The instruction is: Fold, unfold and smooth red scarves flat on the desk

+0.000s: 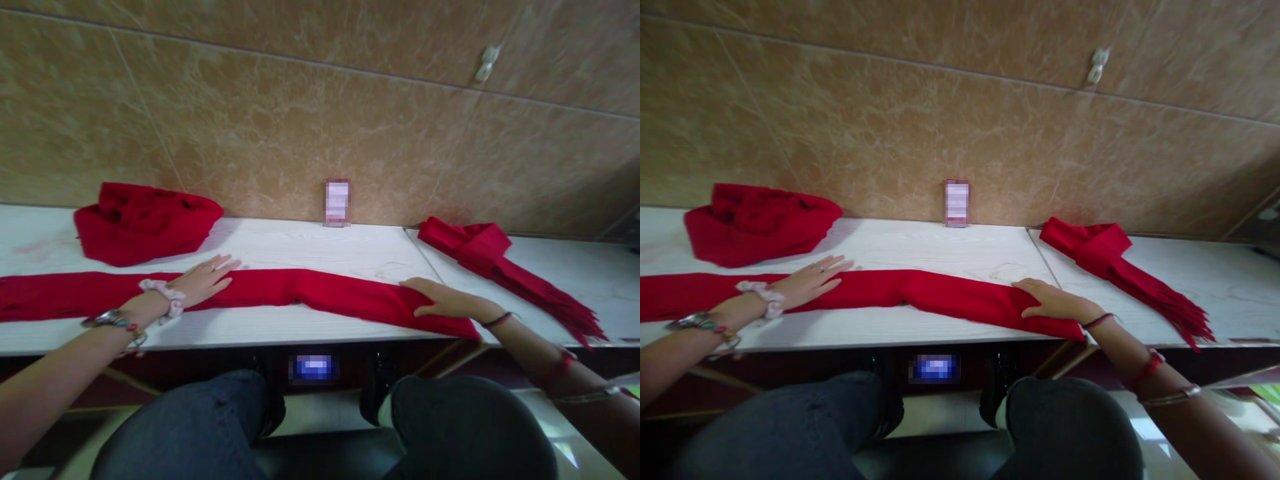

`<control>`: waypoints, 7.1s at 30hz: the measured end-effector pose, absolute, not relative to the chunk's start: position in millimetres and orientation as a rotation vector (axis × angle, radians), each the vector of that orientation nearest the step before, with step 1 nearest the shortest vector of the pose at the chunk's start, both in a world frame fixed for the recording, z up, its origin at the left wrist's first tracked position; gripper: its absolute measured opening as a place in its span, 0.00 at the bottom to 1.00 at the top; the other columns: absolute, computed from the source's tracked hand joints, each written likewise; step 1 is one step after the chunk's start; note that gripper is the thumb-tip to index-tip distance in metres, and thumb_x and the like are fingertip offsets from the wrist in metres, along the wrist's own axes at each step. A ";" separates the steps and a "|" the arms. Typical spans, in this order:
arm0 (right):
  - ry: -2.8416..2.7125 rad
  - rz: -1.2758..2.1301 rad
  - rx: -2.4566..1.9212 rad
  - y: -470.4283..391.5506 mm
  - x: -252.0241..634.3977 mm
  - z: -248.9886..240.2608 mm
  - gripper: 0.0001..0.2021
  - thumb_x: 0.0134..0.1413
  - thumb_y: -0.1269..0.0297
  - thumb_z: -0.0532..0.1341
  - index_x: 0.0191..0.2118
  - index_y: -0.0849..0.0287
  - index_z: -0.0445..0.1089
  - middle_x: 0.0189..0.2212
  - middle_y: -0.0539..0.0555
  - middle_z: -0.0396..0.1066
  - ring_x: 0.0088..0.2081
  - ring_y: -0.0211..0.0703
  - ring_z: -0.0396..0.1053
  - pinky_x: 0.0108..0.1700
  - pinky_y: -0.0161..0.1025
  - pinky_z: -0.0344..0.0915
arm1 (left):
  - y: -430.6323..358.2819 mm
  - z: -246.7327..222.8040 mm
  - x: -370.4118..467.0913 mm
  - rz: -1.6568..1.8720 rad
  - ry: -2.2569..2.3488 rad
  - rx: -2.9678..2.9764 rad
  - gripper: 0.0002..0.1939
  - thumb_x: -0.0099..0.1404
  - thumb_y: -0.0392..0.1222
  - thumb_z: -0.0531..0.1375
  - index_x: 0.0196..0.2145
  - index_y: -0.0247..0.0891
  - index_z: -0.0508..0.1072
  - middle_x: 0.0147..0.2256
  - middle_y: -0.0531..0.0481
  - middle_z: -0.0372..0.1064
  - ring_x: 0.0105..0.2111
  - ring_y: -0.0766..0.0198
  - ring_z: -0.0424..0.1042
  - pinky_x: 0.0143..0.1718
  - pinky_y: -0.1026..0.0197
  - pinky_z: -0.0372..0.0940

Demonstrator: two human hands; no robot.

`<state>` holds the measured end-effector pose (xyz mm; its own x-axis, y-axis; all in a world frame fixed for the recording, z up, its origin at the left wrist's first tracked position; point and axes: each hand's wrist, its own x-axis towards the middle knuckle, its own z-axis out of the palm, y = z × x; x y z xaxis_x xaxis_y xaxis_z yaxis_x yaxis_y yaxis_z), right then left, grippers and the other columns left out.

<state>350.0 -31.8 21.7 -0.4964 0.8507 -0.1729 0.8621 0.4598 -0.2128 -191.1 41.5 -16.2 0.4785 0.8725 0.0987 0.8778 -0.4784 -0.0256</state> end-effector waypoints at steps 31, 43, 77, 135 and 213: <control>2.614 -0.007 1.934 5.6 404.8 -24.7 0.24 0.60 0.60 0.49 0.60 0.60 0.55 0.61 0.64 0.52 0.62 0.53 0.48 0.59 0.55 0.51 | 41.4 -10.5 -35.0 0.140 -1.246 -2.945 0.27 0.68 0.52 0.44 0.62 0.44 0.51 0.64 0.46 0.40 0.63 0.53 0.40 0.59 0.46 0.44; 2.739 0.306 1.839 -8.5 407.6 -23.1 0.21 0.57 0.74 0.46 0.53 0.62 0.66 0.52 0.60 0.67 0.54 0.48 0.62 0.57 0.49 0.58 | 46.0 -1.5 -25.3 -0.254 -0.981 -2.999 0.20 0.68 0.46 0.45 0.46 0.39 0.72 0.49 0.45 0.66 0.48 0.61 0.66 0.55 0.57 0.57; 2.701 0.529 1.712 -3.4 405.7 -23.1 0.17 0.56 0.73 0.49 0.48 0.63 0.69 0.46 0.60 0.71 0.48 0.46 0.69 0.51 0.42 0.65 | 42.4 16.4 -20.5 0.042 -1.153 -2.887 0.18 0.65 0.37 0.47 0.46 0.33 0.71 0.45 0.44 0.69 0.46 0.63 0.68 0.50 0.62 0.59; 2.714 0.470 2.103 2.2 333.2 -6.6 0.25 0.62 0.57 0.44 0.59 0.65 0.54 0.60 0.67 0.53 0.61 0.58 0.48 0.57 0.59 0.52 | 28.0 2.4 -3.5 0.213 -1.183 -3.024 0.24 0.69 0.41 0.41 0.62 0.43 0.48 0.64 0.49 0.38 0.64 0.57 0.36 0.60 0.45 0.40; 2.924 0.191 1.370 5.1 211.2 -14.6 0.24 0.64 0.57 0.41 0.63 0.57 0.49 0.63 0.58 0.48 0.63 0.52 0.45 0.58 0.60 0.48 | 12.5 -0.1 -20.4 0.283 -1.316 -2.845 0.28 0.69 0.51 0.40 0.64 0.41 0.44 0.64 0.49 0.36 0.64 0.55 0.36 0.60 0.45 0.39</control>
<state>211.2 5.1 -14.6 -0.6377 0.7585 0.1341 0.7695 0.6352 0.0667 -20.4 12.5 -0.1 0.6339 0.7556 -0.1648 0.7566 -0.6501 -0.0702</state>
